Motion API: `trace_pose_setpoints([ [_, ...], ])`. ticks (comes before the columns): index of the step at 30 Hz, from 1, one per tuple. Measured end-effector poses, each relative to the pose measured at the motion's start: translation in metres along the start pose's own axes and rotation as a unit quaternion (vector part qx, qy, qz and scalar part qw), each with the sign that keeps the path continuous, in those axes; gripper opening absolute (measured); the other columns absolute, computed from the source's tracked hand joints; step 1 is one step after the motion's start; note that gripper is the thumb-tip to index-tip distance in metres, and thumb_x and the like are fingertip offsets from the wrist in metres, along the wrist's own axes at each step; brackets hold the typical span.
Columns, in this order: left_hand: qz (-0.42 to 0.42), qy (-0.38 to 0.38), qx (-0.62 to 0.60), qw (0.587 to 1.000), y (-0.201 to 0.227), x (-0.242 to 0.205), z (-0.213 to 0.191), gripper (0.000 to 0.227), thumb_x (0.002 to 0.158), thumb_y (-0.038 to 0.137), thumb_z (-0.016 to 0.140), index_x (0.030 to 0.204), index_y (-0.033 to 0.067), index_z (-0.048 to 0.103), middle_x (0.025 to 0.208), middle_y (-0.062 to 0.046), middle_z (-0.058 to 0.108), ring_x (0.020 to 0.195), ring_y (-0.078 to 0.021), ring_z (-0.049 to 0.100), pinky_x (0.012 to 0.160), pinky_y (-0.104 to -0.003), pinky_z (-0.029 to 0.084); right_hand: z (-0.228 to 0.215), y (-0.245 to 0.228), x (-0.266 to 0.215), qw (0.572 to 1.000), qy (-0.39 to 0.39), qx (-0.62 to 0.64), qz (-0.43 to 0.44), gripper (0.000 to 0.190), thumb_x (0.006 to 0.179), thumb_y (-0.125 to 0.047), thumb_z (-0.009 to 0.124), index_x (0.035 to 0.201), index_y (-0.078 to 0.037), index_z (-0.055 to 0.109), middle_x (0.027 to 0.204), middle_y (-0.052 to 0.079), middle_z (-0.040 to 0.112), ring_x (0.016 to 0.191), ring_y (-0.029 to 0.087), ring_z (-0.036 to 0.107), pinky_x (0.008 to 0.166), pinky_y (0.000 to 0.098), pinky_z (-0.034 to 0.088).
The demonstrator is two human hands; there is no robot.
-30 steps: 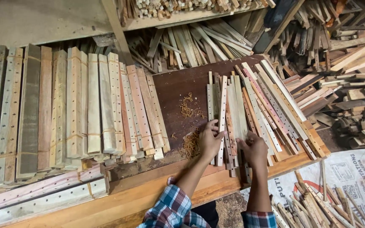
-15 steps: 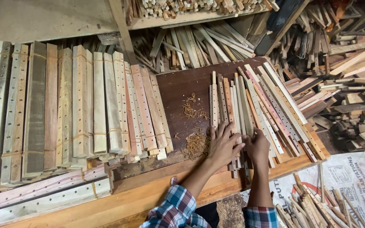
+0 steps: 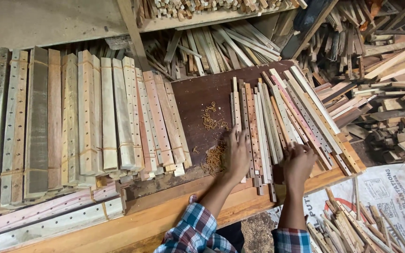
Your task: The person picks up thin wooden strips from a pile on the table, inspects them, and places them into a separate stack. The process is repeated multiple times with different strips.
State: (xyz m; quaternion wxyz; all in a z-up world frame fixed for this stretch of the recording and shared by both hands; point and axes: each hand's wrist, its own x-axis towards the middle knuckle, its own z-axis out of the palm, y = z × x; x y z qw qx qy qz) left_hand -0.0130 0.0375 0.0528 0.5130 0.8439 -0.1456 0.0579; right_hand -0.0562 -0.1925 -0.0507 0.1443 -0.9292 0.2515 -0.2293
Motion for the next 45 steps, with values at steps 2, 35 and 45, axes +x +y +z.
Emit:
trace_pose_setpoints([
  [2,-0.050,-0.009,0.078,0.996,-0.020,0.003,0.007,0.048,0.096,0.000,0.058,0.143,0.0025,0.049,0.146,-0.026,0.045,0.126,-0.0395,0.054,0.071,-0.038,0.065,0.021,0.027,0.008,0.991,0.022,-0.125,0.033,0.031,0.096,-0.032,0.073,0.124,-0.018,0.078,0.119,0.008,0.066,0.118,0.035,0.054,0.091,0.0455,0.053],
  [35,-0.327,-0.054,-0.454,0.827,-0.041,0.010,0.029,0.074,0.092,0.021,0.073,0.154,-0.0001,0.039,0.157,-0.032,0.031,0.143,-0.0464,0.035,0.108,-0.061,0.036,-0.098,-0.163,-0.059,0.894,-0.204,0.377,0.129,0.037,0.105,-0.025,0.062,0.120,0.008,0.068,0.099,0.024,0.066,0.106,0.027,0.056,0.094,0.0481,0.047],
  [45,-0.306,-0.058,-0.345,0.885,0.011,-0.026,-0.057,0.057,0.090,0.029,0.068,0.140,0.0052,0.054,0.154,-0.012,0.048,0.143,-0.0266,0.048,0.118,-0.037,0.041,-0.105,-0.176,-0.103,0.854,-0.281,0.415,0.136,0.058,0.085,-0.028,0.070,0.138,-0.006,0.058,0.151,0.016,0.052,0.148,0.026,0.043,0.119,0.0431,0.038],
])
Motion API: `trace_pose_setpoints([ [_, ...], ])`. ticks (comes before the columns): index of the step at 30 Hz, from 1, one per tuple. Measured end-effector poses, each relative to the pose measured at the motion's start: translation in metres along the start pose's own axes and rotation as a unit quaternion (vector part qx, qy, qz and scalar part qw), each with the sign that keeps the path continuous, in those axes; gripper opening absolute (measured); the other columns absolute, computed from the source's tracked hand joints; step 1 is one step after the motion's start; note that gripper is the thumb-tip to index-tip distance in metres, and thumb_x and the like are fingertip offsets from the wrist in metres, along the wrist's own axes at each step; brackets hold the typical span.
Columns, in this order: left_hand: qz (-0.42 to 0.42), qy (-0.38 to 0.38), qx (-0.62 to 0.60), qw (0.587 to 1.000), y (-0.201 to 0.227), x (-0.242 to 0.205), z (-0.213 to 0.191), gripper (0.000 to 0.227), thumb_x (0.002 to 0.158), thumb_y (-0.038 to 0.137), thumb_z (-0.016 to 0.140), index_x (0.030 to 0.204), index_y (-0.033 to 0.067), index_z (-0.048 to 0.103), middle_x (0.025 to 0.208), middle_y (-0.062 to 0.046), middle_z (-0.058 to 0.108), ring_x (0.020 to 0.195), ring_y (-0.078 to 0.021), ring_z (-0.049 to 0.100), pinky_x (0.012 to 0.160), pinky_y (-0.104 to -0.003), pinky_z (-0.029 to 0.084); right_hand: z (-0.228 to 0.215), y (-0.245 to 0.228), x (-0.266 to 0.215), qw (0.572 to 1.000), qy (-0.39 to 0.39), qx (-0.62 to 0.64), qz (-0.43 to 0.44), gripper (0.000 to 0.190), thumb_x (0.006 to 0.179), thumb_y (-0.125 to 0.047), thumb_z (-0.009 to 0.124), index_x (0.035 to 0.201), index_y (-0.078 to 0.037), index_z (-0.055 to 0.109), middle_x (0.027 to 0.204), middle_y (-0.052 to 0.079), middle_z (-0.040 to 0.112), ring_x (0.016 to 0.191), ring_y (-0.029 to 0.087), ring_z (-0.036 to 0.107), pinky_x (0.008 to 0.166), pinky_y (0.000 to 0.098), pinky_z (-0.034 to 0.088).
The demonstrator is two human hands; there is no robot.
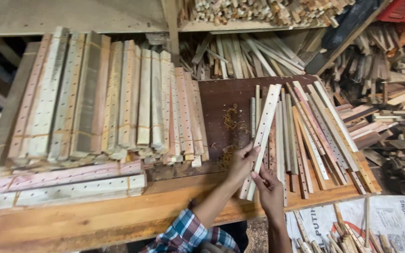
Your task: The person picks up thin wooden strips from a pile on the table, inspects them, and places them into a separate stack. The process is repeated multiple times with different strips.
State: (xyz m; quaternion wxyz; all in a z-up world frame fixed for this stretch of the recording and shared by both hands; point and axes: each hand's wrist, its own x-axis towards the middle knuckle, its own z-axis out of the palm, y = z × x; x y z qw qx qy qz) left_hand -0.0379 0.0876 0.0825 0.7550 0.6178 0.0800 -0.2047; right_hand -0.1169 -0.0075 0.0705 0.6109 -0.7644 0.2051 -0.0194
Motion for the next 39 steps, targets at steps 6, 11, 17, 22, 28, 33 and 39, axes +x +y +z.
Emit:
trace_pose_setpoints([
  [6,0.068,0.077,-0.084,0.991,-0.008,-0.036,-0.032,0.057,0.087,0.026,0.072,0.136,0.0023,0.058,0.145,-0.015,0.055,0.135,-0.0186,0.056,0.110,-0.025,0.047,0.033,0.037,-0.022,0.961,0.106,-0.164,-0.198,0.047,0.088,-0.021,0.077,0.133,-0.011,0.069,0.097,0.006,0.064,0.081,0.015,0.063,0.064,0.0299,0.055],
  [11,-0.029,0.074,-0.196,0.977,-0.003,-0.050,-0.064,0.071,0.064,0.023,0.088,0.127,-0.0016,0.067,0.145,-0.019,0.059,0.104,-0.0224,0.075,0.073,-0.022,0.062,0.050,0.015,-0.051,0.969,0.029,-0.081,-0.232,0.051,0.081,-0.023,0.081,0.127,-0.005,0.069,0.089,0.006,0.069,0.084,0.016,0.058,0.072,0.0316,0.053],
  [17,0.113,0.036,-0.058,0.991,-0.024,-0.065,-0.088,0.026,0.083,0.033,0.076,0.096,0.0107,0.077,0.139,-0.017,0.065,0.134,-0.0271,0.062,0.114,-0.035,0.046,0.071,0.052,-0.052,0.982,-0.044,-0.003,-0.186,0.046,0.083,-0.007,0.080,0.128,-0.010,0.070,0.084,-0.001,0.058,0.084,0.014,0.047,0.071,0.0287,0.046],
  [22,0.114,0.056,0.044,0.991,-0.029,-0.089,-0.111,0.034,0.090,0.007,0.074,0.124,0.0074,0.070,0.135,-0.011,0.067,0.049,-0.0102,0.061,0.036,-0.017,0.049,0.062,0.046,-0.031,0.953,-0.118,0.010,-0.280,0.029,0.084,0.006,0.070,0.110,-0.007,0.071,0.109,0.008,0.075,0.110,0.021,0.069,0.101,0.0344,0.060],
  [28,0.170,0.142,0.322,0.921,-0.046,-0.124,-0.143,0.034,0.083,0.021,0.076,0.116,0.0295,0.077,0.101,0.000,0.079,0.092,-0.0352,0.072,0.070,-0.044,0.059,0.027,0.005,0.010,0.960,-0.046,0.239,-0.139,0.057,0.111,-0.035,0.035,0.157,-0.002,0.033,0.145,0.028,0.052,0.115,0.032,0.064,0.096,0.0408,0.056],
  [33,0.149,0.156,0.419,0.882,-0.081,-0.108,-0.159,0.036,0.084,0.023,0.069,0.118,0.0359,0.075,0.108,0.007,0.077,0.090,-0.0366,0.072,0.075,-0.056,0.060,0.025,0.013,0.025,0.969,-0.030,0.199,-0.146,0.040,0.109,-0.010,0.046,0.145,0.007,0.047,0.137,0.030,0.058,0.111,0.033,0.066,0.093,0.0395,0.059],
  [39,0.190,0.160,0.453,0.856,-0.074,-0.106,-0.151,0.041,0.081,0.019,0.073,0.120,0.0324,0.074,0.109,0.004,0.078,0.088,-0.0380,0.073,0.071,-0.060,0.059,0.030,0.023,0.025,0.970,0.035,0.193,-0.146,0.027,0.108,-0.011,0.055,0.132,0.002,0.061,0.127,0.027,0.065,0.103,0.033,0.069,0.089,0.0426,0.062],
])
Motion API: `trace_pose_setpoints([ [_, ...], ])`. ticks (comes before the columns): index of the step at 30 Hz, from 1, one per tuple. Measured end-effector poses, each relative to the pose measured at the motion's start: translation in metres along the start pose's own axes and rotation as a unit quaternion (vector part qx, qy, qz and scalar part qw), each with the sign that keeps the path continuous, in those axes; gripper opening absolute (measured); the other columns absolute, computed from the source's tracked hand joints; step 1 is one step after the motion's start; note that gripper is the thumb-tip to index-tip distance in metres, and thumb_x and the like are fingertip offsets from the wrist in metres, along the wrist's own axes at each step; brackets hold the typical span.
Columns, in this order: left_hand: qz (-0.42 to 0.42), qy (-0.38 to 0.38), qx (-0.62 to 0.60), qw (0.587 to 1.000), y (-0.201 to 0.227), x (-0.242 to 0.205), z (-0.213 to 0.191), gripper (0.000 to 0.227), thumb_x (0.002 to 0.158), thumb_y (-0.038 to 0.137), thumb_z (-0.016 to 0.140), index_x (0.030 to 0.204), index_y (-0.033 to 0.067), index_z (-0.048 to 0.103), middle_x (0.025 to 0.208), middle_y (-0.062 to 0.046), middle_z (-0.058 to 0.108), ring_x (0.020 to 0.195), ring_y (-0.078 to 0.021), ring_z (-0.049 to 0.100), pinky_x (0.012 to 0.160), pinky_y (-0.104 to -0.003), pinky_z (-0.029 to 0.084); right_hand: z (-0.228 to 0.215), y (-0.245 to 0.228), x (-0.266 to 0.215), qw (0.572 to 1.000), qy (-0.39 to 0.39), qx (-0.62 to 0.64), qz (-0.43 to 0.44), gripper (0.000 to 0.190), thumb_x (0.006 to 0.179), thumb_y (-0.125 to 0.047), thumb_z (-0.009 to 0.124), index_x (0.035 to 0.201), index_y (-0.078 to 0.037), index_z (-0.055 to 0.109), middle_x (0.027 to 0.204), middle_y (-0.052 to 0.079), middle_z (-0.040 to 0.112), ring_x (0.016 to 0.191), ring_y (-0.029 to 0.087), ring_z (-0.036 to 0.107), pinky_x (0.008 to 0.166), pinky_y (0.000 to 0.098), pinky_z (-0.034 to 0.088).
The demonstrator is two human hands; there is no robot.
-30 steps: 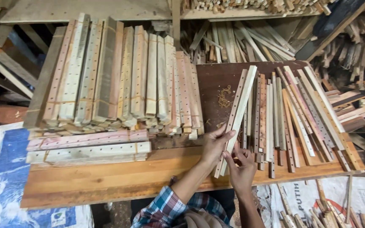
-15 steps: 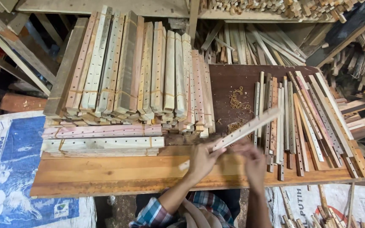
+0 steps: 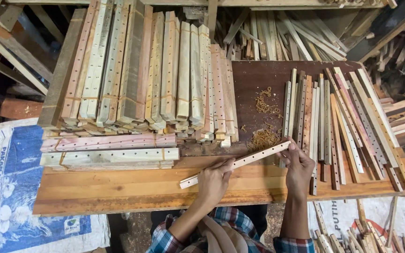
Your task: The person picks up thin wooden strips from a pile on the table, inspects them, and places them into a separate stack. The process is repeated multiple times with different strips.
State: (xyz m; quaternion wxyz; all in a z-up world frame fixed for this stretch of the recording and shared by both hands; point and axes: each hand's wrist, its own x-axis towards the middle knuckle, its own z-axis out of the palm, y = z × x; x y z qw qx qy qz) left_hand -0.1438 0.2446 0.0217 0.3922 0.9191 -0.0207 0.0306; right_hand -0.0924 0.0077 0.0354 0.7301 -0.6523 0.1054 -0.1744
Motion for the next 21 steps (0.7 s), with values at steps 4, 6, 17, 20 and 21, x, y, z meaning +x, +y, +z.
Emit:
trace_pose_setpoints([
  [4,0.013,-0.009,0.044,0.999,0.000,0.001,0.010,0.043,0.082,0.017,0.071,0.123,0.0324,0.073,0.107,-0.001,0.078,0.084,-0.0411,0.073,0.070,-0.059,0.060,-0.022,0.030,0.013,1.000,0.007,-0.001,-0.001,0.024,0.107,-0.006,0.056,0.128,0.002,0.062,0.128,0.029,0.064,0.102,0.037,0.069,0.089,0.0468,0.061],
  [6,0.022,-0.007,0.071,0.997,0.015,0.004,0.007,0.046,0.083,0.017,0.069,0.126,0.0331,0.071,0.103,-0.007,0.079,0.080,-0.0435,0.073,0.068,-0.060,0.060,-0.017,0.026,0.009,1.000,0.010,0.002,0.001,0.023,0.106,-0.004,0.057,0.127,0.004,0.063,0.128,0.028,0.063,0.103,0.037,0.068,0.089,0.0485,0.061],
  [17,0.093,-0.198,0.175,0.960,-0.030,0.058,0.139,0.056,0.090,0.002,0.054,0.144,-0.0039,0.040,0.115,-0.026,0.071,0.086,-0.0440,0.075,0.070,-0.057,0.058,0.034,-0.057,-0.009,0.982,-0.005,-0.113,0.152,0.047,0.110,-0.037,0.045,0.140,-0.003,0.058,0.140,0.027,0.057,0.124,0.040,0.061,0.106,0.0531,0.049],
  [20,0.097,-0.193,0.194,0.957,0.042,0.055,0.037,0.046,0.093,0.004,0.048,0.139,-0.0003,0.044,0.102,-0.021,0.074,0.083,-0.0423,0.075,0.067,-0.055,0.059,-0.002,-0.021,0.017,0.991,0.031,-0.115,0.061,0.035,0.112,-0.024,0.049,0.127,0.004,0.064,0.121,0.029,0.066,0.109,0.039,0.066,0.096,0.0460,0.056],
  [21,0.096,-0.194,0.193,0.957,0.038,0.056,0.040,0.046,0.093,0.004,0.048,0.139,-0.0003,0.044,0.102,-0.021,0.074,0.083,-0.0423,0.075,0.067,-0.055,0.059,-0.012,-0.009,0.027,0.991,0.030,-0.116,0.061,0.035,0.112,-0.024,0.049,0.127,0.004,0.064,0.121,0.029,0.066,0.109,0.039,0.066,0.096,0.0460,0.056],
])
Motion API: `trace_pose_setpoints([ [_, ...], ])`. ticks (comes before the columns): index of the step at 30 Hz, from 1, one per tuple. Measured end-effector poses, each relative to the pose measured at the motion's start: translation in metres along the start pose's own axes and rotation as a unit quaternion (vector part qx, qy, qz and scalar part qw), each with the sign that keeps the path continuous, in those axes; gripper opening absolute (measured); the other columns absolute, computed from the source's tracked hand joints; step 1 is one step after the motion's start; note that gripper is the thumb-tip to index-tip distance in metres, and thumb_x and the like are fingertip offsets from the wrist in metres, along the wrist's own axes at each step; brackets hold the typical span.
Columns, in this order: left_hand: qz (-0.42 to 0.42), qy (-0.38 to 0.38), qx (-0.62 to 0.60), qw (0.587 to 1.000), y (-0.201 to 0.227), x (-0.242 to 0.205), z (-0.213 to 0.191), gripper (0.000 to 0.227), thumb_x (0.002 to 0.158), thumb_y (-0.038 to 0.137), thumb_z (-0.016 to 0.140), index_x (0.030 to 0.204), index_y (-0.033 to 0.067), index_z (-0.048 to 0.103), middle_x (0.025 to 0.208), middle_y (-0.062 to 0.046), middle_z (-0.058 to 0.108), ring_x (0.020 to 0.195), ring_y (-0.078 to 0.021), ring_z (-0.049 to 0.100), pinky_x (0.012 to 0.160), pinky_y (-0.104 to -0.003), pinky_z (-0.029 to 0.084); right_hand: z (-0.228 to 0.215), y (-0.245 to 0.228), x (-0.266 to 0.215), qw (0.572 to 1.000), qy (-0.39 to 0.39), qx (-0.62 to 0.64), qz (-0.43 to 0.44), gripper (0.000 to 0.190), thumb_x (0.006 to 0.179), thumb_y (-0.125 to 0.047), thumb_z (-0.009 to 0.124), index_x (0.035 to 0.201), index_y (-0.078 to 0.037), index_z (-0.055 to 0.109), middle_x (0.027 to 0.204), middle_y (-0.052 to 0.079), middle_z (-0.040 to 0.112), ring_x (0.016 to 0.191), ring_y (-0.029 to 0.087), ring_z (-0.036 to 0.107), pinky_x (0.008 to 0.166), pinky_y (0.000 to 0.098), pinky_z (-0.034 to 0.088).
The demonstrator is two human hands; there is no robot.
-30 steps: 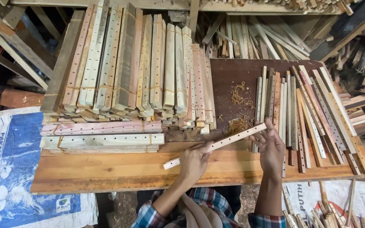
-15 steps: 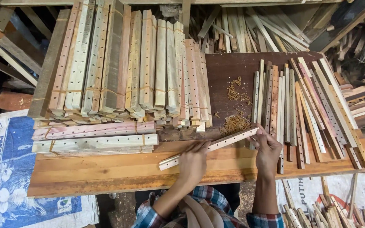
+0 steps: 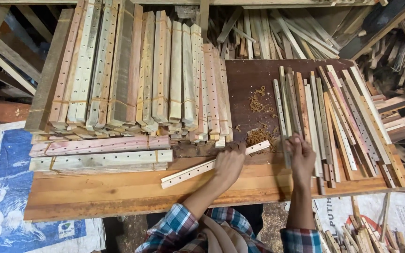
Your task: The person picks up thin wooden strips from a pile on the table, inspects them, and places them into a separate stack. The process is repeated multiple times with different strips.
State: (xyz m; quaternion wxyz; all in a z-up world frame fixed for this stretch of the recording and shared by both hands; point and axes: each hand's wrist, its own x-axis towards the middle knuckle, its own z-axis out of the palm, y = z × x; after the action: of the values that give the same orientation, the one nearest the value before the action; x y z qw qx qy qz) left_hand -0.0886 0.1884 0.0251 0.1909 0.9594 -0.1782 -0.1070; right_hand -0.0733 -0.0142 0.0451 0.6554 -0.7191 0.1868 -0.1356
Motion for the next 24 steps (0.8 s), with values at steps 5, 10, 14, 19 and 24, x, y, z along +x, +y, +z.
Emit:
trace_pose_setpoints([
  [5,0.009,0.028,0.011,1.000,0.004,-0.006,-0.013,0.027,0.097,0.012,0.046,0.122,0.0048,0.054,0.094,-0.016,0.074,0.079,-0.0408,0.075,0.063,-0.052,0.059,-0.003,0.034,0.046,0.932,-0.043,-0.317,-0.171,0.014,0.100,-0.007,0.072,0.109,-0.014,0.081,0.097,0.011,0.077,0.093,0.034,0.073,0.077,0.0388,0.062],
  [10,-0.005,0.010,-0.035,0.999,0.010,-0.008,-0.028,0.031,0.098,0.012,0.050,0.125,-0.0018,0.055,0.098,-0.024,0.072,0.083,-0.0458,0.074,0.067,-0.056,0.058,0.005,0.059,0.099,0.783,-0.060,-0.548,-0.288,0.017,0.089,-0.021,0.078,0.105,-0.020,0.080,0.112,0.010,0.066,0.101,0.036,0.068,0.096,0.0433,0.058],
  [14,0.010,0.022,-0.095,0.995,-0.010,0.010,0.006,0.038,0.096,0.030,0.057,0.119,0.0000,0.057,0.091,-0.025,0.070,0.080,-0.0472,0.073,0.066,-0.057,0.057,-0.006,0.090,0.126,0.746,-0.081,-0.584,-0.310,0.004,0.088,-0.028,0.078,0.091,-0.027,0.077,0.102,-0.002,0.064,0.105,0.030,0.066,0.090,0.0387,0.056],
  [19,-0.023,0.032,-0.155,0.987,0.007,-0.003,-0.069,0.043,0.096,0.026,0.058,0.127,-0.0047,0.056,0.093,-0.026,0.071,0.084,-0.0483,0.073,0.069,-0.057,0.057,0.024,0.013,0.022,0.914,-0.130,-0.335,-0.190,0.004,0.094,-0.015,0.076,0.093,-0.017,0.080,0.091,0.009,0.076,0.103,0.035,0.068,0.092,0.0440,0.054],
  [24,-0.043,0.041,-0.188,0.980,0.007,0.006,-0.083,0.048,0.092,0.026,0.064,0.128,-0.0044,0.056,0.093,-0.029,0.072,0.090,-0.0503,0.072,0.076,-0.059,0.056,0.053,0.004,-0.042,0.974,-0.121,-0.163,-0.103,0.008,0.088,-0.007,0.080,0.094,-0.012,0.081,0.087,0.014,0.078,0.091,0.023,0.072,0.085,0.0403,0.055],
])
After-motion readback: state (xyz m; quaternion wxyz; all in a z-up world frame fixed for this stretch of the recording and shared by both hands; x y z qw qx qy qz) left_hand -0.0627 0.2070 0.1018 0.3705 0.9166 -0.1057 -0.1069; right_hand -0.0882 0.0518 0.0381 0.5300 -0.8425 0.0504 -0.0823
